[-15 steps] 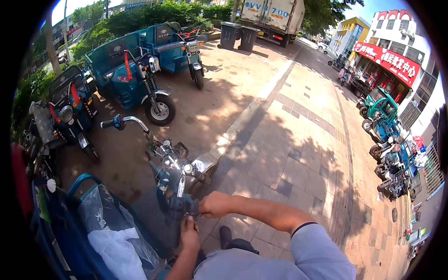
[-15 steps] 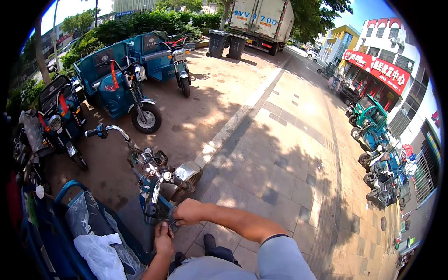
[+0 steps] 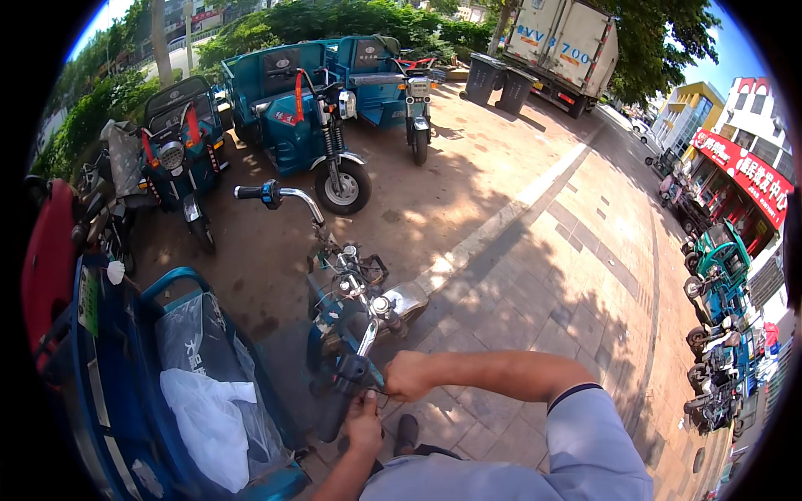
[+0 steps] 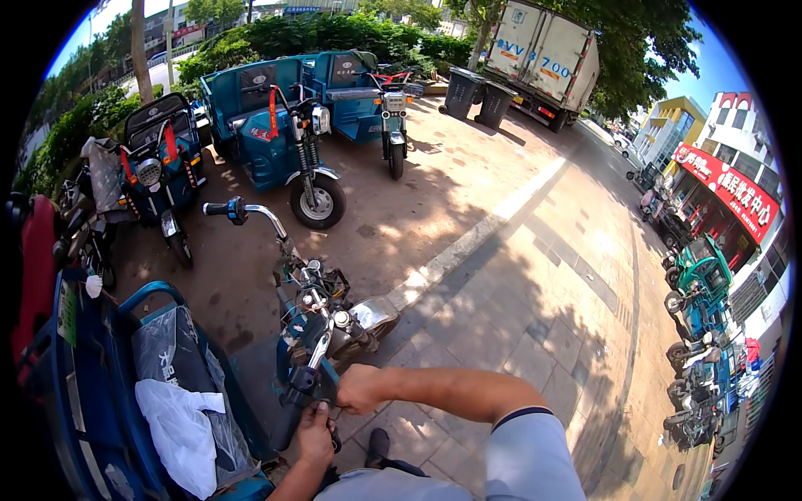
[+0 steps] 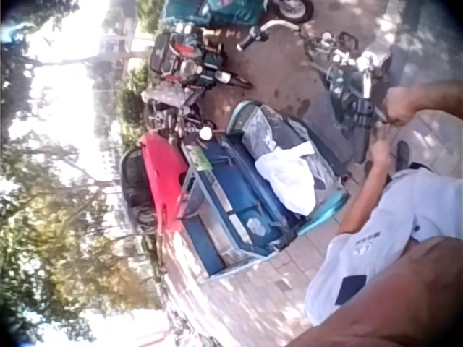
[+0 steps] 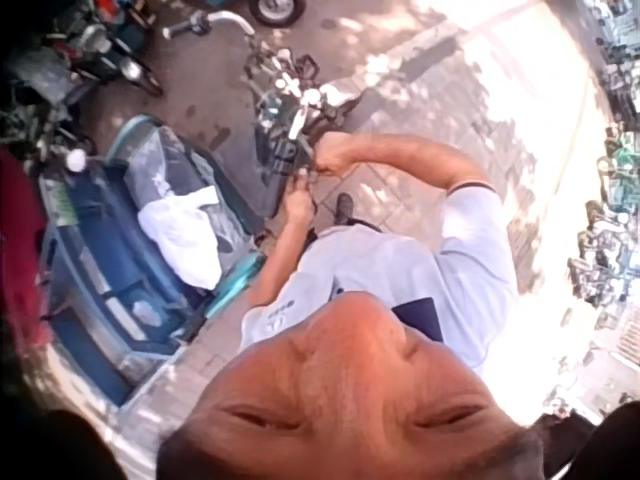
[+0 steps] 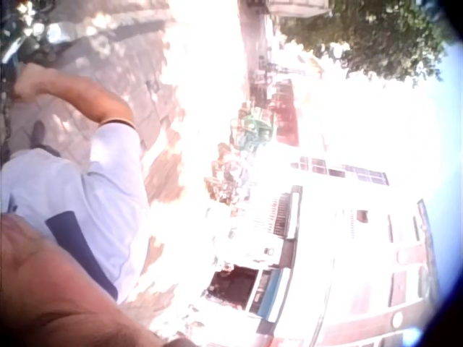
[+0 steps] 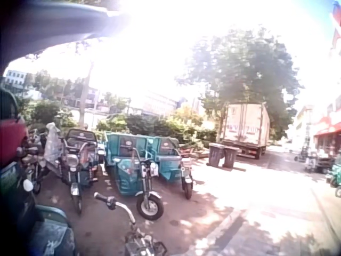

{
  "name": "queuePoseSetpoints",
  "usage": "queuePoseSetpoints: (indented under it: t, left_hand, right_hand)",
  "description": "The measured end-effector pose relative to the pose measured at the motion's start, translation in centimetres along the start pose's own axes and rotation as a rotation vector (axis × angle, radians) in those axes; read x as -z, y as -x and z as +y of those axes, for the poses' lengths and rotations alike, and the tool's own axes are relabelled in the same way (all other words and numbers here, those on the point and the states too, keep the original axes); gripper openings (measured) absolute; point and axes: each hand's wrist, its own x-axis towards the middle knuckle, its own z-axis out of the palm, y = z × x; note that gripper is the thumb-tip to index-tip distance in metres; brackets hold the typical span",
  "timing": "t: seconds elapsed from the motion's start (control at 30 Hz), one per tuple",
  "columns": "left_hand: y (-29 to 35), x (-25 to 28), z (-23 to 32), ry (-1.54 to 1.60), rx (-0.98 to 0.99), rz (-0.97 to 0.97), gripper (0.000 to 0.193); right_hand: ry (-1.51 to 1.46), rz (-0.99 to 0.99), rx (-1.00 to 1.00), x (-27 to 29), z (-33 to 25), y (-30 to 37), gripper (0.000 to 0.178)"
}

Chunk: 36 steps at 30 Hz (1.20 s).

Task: The person works on the handlebar of a blue electric tricycle, manipulating wires and components with their hands. They then retrieve a spray can, remove the cap, and apply the spray to the handlebar area. Finally, they use a small white cloth to wipe the handlebar and surrounding parts.

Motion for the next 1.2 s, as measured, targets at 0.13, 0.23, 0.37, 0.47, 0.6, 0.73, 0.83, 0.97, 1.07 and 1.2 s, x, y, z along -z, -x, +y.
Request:
queuePoseSetpoints:
  t: [0.13,0.23,0.37,0.47,0.6,0.73,0.83,0.97,1.07,1.2]
  left_hand:
    - [-0.5,-0.1,-1.0,0.032,-0.017,-0.023,0.012]
    - [-1.2,0.2,-1.5,0.079,-0.009,-0.042,0.011]
    - [-1.7,1.4,-2.0,0.091,0.056,-0.096,0.015]
    - [-2.3,2.5,-1.9,0.039,0.108,-0.154,0.018]
    - [-2.1,1.6,-1.7,0.053,0.113,-0.170,0.015]
    - [-0.7,0.4,0.7,0.033,0.175,-0.145,0.012]
    - [-0.7,0.6,0.6,-0.006,0.182,-0.154,0.014]
    - [-0.7,1.0,0.2,-0.033,0.111,-0.130,0.017]
    - [0.1,-0.1,1.1,-0.018,0.082,-0.098,0.017]
    - [0.1,0.6,0.6,-0.068,0.087,-0.061,0.015]
  right_hand:
    - [-0.009,0.077,-0.120,-0.6,-1.6,0.5,0.027]
    - [0.019,0.081,-0.359,-1.2,-4.5,0.4,0.028]
    - [-0.069,0.192,-0.748,-3.3,-8.8,-0.8,0.030]
    - [-0.475,0.403,-0.854,-5.6,-10.5,-0.6,0.035]
    - [-1.700,0.653,-0.696,-10.0,-9.0,1.6,0.034]
    - [-2.333,0.731,-0.479,-11.9,-8.3,1.0,0.028]
    - [-2.410,0.718,-0.352,-13.5,-7.9,0.2,0.023]
    - [-1.861,0.864,-0.601,-13.6,-8.3,-1.3,0.012]
    - [-0.649,1.021,-0.668,-11.6,-8.4,-1.6,0.010]
    - [-0.215,0.936,-0.509,-9.2,-7.3,-0.4,0.022]
